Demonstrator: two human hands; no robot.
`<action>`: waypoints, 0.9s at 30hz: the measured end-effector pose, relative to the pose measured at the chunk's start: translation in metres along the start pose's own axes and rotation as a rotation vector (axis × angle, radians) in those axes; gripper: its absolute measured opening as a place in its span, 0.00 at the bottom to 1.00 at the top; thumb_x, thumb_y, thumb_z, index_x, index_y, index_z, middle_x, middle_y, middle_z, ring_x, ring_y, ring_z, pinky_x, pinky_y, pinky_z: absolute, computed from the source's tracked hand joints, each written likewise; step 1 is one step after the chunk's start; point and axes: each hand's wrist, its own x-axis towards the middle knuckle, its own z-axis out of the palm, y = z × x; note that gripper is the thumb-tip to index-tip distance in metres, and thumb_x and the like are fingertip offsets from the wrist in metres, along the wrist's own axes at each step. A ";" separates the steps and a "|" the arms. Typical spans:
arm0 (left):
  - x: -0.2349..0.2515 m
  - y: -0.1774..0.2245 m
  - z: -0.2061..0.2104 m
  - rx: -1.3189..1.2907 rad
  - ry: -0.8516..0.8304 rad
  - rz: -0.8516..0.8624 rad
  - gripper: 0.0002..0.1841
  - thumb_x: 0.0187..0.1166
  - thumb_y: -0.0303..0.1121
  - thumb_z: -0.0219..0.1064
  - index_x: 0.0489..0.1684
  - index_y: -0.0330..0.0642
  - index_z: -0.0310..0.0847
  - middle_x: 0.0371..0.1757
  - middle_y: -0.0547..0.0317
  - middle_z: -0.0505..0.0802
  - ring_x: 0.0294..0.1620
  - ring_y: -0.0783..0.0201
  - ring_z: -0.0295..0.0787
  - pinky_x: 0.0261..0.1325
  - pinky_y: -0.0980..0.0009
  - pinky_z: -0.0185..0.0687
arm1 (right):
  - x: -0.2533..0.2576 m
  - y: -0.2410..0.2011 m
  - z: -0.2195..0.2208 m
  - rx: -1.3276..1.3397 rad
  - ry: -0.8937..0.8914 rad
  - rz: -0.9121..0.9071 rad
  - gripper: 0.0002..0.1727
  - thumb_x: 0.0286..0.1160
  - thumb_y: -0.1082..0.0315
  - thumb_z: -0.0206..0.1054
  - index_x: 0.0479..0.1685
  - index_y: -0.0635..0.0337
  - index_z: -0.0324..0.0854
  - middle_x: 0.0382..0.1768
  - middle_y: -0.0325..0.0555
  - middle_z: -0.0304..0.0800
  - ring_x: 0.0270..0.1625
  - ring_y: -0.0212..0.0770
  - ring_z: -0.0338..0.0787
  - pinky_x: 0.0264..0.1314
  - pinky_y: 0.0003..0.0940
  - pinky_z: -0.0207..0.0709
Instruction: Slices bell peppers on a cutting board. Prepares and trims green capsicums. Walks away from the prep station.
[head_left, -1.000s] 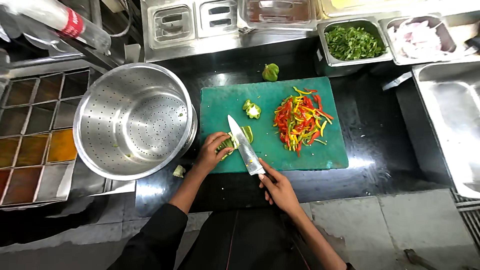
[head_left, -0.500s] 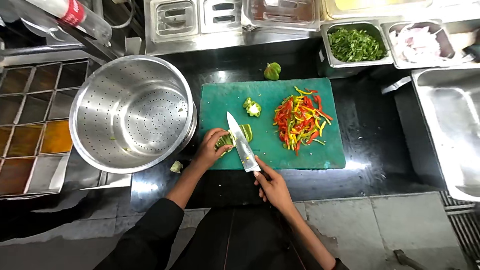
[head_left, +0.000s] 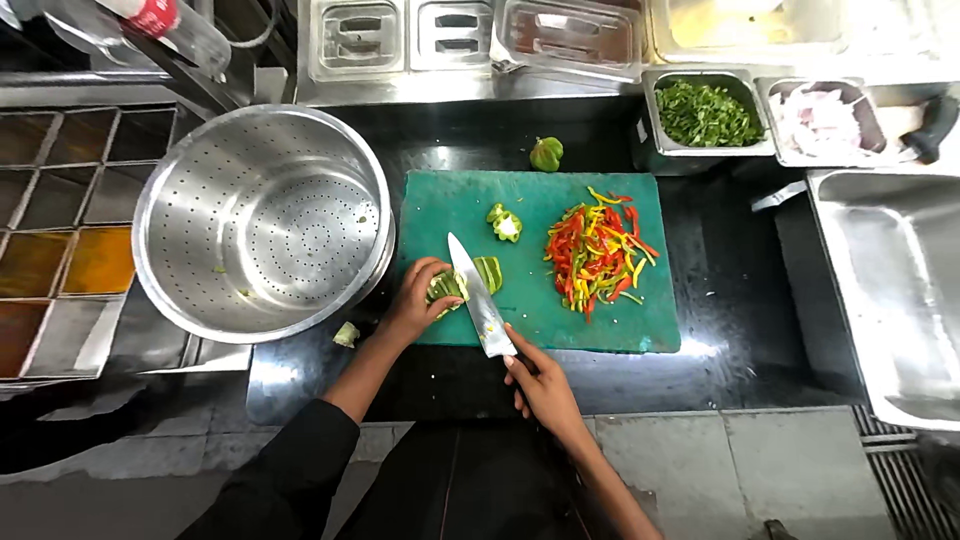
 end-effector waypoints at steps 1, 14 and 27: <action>0.001 0.000 0.000 -0.001 0.005 -0.002 0.28 0.71 0.39 0.80 0.66 0.31 0.80 0.69 0.37 0.83 0.72 0.45 0.81 0.75 0.52 0.78 | -0.002 0.001 -0.001 0.000 -0.003 -0.006 0.28 0.90 0.59 0.60 0.89 0.40 0.69 0.32 0.42 0.91 0.15 0.34 0.81 0.15 0.28 0.78; -0.003 -0.002 0.002 -0.016 0.023 0.025 0.25 0.70 0.38 0.80 0.61 0.32 0.82 0.66 0.38 0.85 0.71 0.45 0.81 0.76 0.51 0.77 | -0.007 0.011 -0.012 0.026 0.066 -0.041 0.28 0.89 0.62 0.60 0.88 0.45 0.69 0.32 0.42 0.91 0.14 0.34 0.81 0.14 0.28 0.78; -0.003 -0.004 0.005 0.043 -0.019 0.149 0.20 0.76 0.40 0.74 0.61 0.37 0.87 0.62 0.44 0.90 0.71 0.46 0.83 0.78 0.52 0.74 | -0.005 0.013 -0.006 -0.025 0.045 -0.086 0.28 0.88 0.60 0.61 0.88 0.44 0.70 0.33 0.41 0.91 0.15 0.33 0.81 0.15 0.27 0.78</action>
